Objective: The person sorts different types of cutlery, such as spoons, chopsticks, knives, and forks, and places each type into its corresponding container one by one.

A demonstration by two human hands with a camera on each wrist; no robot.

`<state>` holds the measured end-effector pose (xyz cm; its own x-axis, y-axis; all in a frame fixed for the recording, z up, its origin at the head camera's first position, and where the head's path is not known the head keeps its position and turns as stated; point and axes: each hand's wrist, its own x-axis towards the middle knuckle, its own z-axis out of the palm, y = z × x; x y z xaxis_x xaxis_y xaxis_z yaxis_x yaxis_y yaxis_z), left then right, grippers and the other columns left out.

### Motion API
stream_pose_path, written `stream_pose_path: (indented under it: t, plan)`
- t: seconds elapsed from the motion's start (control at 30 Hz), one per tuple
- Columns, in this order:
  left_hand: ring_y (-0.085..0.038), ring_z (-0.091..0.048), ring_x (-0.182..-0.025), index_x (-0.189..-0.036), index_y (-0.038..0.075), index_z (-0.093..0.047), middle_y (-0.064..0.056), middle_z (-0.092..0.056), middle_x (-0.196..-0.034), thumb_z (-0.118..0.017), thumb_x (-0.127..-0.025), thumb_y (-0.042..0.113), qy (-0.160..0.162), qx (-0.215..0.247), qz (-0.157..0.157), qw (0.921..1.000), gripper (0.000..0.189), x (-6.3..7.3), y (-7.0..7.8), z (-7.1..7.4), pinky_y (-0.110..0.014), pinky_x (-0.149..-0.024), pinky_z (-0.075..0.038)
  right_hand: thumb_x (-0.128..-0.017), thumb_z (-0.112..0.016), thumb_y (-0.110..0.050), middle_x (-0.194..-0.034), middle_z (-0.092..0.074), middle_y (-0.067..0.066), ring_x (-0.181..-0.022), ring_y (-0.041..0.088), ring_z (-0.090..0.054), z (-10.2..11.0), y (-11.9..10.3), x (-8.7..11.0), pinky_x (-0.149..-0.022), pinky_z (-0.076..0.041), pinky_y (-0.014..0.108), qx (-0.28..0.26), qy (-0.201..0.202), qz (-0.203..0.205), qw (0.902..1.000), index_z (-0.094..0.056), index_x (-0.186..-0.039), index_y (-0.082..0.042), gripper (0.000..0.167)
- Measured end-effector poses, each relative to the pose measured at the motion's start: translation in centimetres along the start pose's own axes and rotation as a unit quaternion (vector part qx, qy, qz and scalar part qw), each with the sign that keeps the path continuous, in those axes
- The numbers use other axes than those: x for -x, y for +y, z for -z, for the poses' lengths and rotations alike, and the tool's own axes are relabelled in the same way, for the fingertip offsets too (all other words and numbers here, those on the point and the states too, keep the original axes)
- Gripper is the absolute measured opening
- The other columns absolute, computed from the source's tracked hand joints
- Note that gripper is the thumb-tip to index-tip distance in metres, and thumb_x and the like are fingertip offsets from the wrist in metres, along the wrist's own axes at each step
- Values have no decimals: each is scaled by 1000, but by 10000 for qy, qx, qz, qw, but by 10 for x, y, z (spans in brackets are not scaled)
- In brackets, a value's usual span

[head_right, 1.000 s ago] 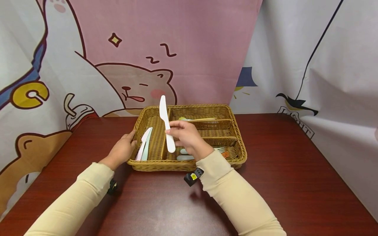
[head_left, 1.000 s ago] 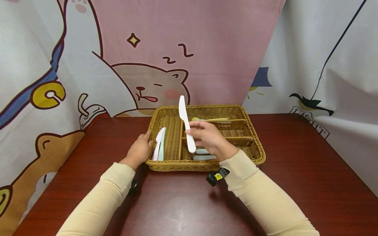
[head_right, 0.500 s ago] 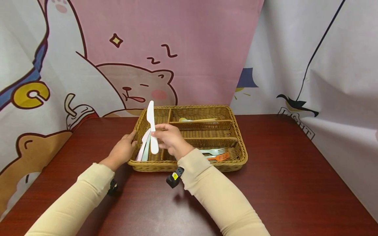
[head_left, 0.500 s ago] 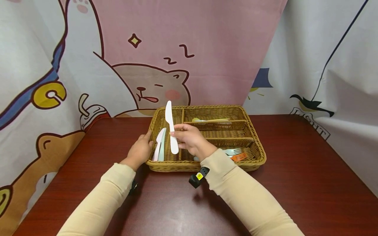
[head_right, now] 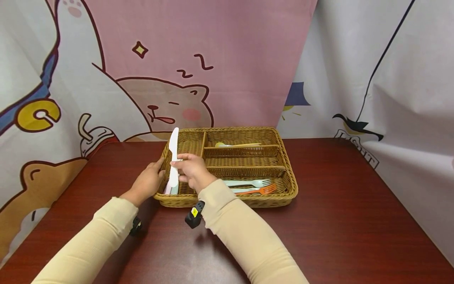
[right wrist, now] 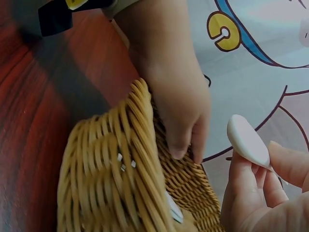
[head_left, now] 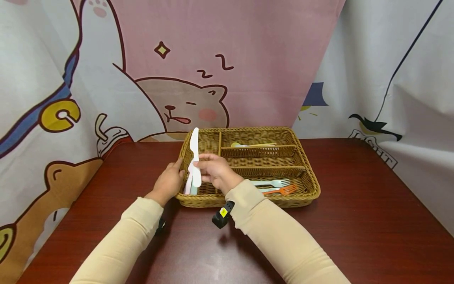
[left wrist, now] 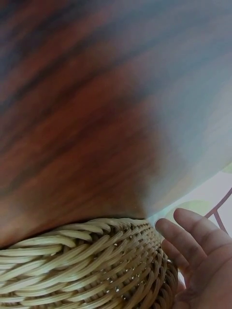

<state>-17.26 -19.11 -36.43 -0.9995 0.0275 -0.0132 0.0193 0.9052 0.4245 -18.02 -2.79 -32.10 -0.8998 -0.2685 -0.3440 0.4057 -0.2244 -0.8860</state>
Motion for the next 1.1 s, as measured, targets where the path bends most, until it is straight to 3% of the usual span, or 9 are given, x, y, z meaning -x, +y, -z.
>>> stream_pose_path:
  t: [0.4, 0.73, 1.1]
  plan:
    - [-41, -47, -126, -151, 2, -28, -26, -41, -143, -40, -102, 18, -11, 35, 36, 10000, 53, -2, 0, 0, -52, -102, -40, -90, -63, 3, -80, -60, 2, -67, 11, -58, -13, 15, -10, -57, -51, 23, -46, 162, -162, 9997, -59, -119, -3, 29]
    - [-40, -47, -127, -152, 2, -28, -25, -40, -144, -40, -103, 17, -40, 3, 79, 10000, 52, -3, 2, -2, -51, -103, -40, -90, -63, 3, -104, -66, 13, -83, 19, -66, -17, 23, -14, -77, -57, 37, -68, 400, -275, 9988, -59, -125, -4, 36]
    - [-40, -49, -124, -151, 1, -29, -25, -41, -143, -41, -103, 16, -7, -56, 88, 9999, 52, -2, 0, -2, -51, -101, -42, -90, -63, 3, -103, -65, 14, -86, 21, -65, -18, 32, -21, -74, -57, 36, 80, 614, -265, 9977, -57, -127, -2, 37]
